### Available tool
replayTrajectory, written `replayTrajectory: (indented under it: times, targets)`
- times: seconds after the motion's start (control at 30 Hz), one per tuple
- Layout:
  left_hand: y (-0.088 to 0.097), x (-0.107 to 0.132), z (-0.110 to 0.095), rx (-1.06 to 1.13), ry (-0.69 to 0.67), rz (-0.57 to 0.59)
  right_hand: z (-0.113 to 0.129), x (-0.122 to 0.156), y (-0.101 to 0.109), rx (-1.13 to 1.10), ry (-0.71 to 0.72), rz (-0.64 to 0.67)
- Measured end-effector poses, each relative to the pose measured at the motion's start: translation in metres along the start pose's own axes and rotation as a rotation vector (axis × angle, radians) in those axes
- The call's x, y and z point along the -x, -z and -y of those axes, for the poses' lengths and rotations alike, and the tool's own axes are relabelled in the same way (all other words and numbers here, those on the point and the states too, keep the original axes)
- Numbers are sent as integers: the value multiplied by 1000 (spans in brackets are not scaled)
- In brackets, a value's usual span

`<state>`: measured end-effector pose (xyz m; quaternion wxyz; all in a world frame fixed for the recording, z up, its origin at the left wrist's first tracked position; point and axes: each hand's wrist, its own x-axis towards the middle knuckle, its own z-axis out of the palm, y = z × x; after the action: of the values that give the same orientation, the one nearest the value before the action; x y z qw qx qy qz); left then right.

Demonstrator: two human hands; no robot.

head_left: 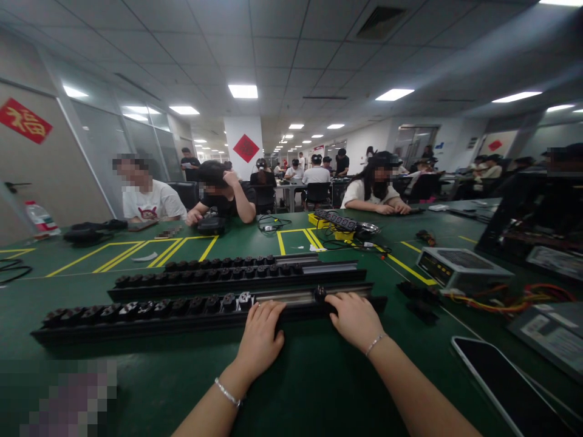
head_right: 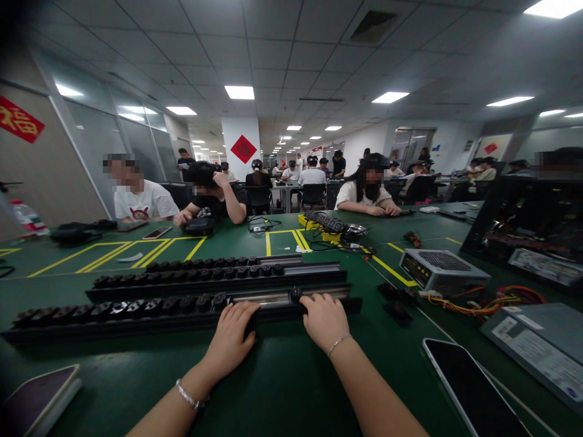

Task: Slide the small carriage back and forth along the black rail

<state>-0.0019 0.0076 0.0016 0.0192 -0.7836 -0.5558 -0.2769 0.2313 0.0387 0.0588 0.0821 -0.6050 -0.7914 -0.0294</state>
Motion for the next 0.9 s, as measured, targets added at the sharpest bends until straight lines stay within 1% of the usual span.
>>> replayTrajectory:
  times: [0.3, 0.53, 0.67, 0.9]
  targets:
    - [3, -1, -3, -20, -2, 18, -3, -4, -7, 22, 20, -58]
    - [-3, 0, -7, -77, 33, 7, -2, -8, -12, 20, 34, -98]
    - [-4, 2, -7, -103, 26, -12, 0, -8, -9, 15, 11, -73]
    - [-2, 2, -7, -92, 6, 16, 2, -8, -6, 55, -26, -51]
